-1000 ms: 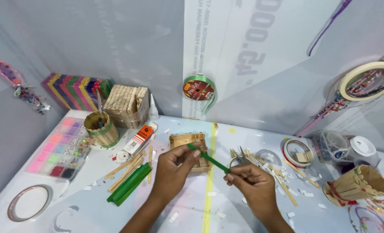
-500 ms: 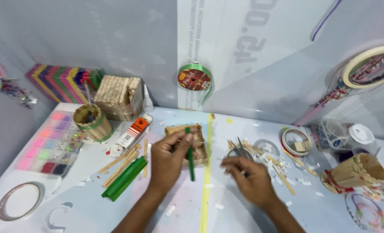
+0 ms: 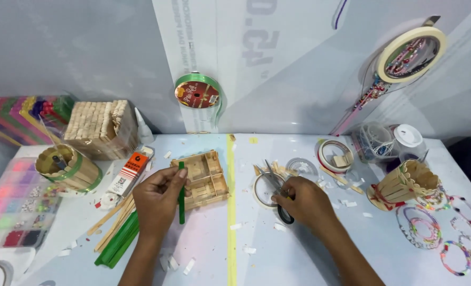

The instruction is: Assembling and finishing the exterior of a small wooden box using sticks and glue.

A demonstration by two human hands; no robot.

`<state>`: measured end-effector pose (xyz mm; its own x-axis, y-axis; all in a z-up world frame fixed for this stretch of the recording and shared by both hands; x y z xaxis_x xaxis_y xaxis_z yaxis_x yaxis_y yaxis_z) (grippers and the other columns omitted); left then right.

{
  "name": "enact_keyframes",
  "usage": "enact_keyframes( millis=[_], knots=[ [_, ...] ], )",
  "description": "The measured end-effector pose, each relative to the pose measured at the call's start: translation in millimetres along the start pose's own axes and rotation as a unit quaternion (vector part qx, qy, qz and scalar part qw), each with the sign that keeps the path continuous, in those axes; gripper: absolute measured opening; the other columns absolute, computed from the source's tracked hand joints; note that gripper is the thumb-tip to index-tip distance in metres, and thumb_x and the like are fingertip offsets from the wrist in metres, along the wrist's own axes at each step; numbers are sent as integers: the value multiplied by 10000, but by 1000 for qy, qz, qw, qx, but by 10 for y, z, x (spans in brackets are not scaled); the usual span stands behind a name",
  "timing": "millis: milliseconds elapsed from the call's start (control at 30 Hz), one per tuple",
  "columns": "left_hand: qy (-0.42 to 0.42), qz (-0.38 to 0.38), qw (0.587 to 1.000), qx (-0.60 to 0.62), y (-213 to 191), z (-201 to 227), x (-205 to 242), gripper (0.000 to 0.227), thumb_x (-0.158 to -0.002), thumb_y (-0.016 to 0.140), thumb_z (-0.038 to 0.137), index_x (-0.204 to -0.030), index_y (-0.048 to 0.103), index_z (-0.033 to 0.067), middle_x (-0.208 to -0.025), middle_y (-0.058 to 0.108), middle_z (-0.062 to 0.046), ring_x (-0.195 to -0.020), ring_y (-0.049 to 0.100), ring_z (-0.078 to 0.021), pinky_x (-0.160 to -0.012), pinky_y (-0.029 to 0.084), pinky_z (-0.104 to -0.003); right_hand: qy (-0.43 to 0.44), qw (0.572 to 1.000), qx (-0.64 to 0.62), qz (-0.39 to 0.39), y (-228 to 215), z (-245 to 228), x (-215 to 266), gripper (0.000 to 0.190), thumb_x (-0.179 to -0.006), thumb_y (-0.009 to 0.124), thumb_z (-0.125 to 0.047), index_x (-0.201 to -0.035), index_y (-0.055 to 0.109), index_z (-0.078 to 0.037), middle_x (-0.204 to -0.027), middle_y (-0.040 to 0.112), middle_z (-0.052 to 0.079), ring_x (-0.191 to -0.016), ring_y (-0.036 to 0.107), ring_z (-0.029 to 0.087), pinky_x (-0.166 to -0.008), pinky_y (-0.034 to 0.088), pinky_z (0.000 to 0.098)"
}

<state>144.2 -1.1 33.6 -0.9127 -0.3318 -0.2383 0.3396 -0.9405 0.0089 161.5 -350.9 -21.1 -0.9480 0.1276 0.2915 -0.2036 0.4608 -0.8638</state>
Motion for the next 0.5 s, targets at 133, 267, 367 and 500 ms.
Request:
enact_keyframes(
  millis=[133,267,367,500],
  knots=[
    [24,4,1000,-19,-22,59,4,191,-901,747,137,-997,782,-24,-726,768,-122,-541,710,-171,-551,657,-293,-33,998,2,55,23,-38,-68,125,-829,687,-307,-814,666,-184,-822,686,-55,-810,623,169,-674,477,356],
    [33,-9,999,-32,-12,63,13,212,-907,732,154,-1038,786,-3,-757,793,-110,-560,726,-162,-573,669,-293,18,982,-176,60,-183,11,17,138,-825,808,-239,-853,752,-116,-792,737,31,-762,673,166,-705,525,316],
    [22,-13,999,-20,-5,66,32,231,-911,718,151,-1055,776,-20,-771,795,-116,-560,735,-177,-557,668,-295,91,976,-183,75,-489,82,129,127,-945,750,-192,-988,699,-84,-915,733,71,-854,689,211,-762,624,294],
    [29,-21,999,-5,22,66,39,241,-913,711,121,-1097,765,-25,-762,788,-116,-549,726,-174,-549,671,-280,54,991,-85,86,-465,337,-100,229,-941,730,-303,-863,727,-89,-778,710,44,-743,627,190,-680,458,345]
  ],
)
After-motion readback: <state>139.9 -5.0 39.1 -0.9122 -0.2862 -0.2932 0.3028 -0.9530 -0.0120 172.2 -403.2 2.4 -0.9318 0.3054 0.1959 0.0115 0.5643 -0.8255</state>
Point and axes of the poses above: each hand's wrist, its own x-axis away from the middle knuckle, its own y-axis out of the palm, z = x × y, the point moved 10 cm from there along -x, towards the middle knuckle
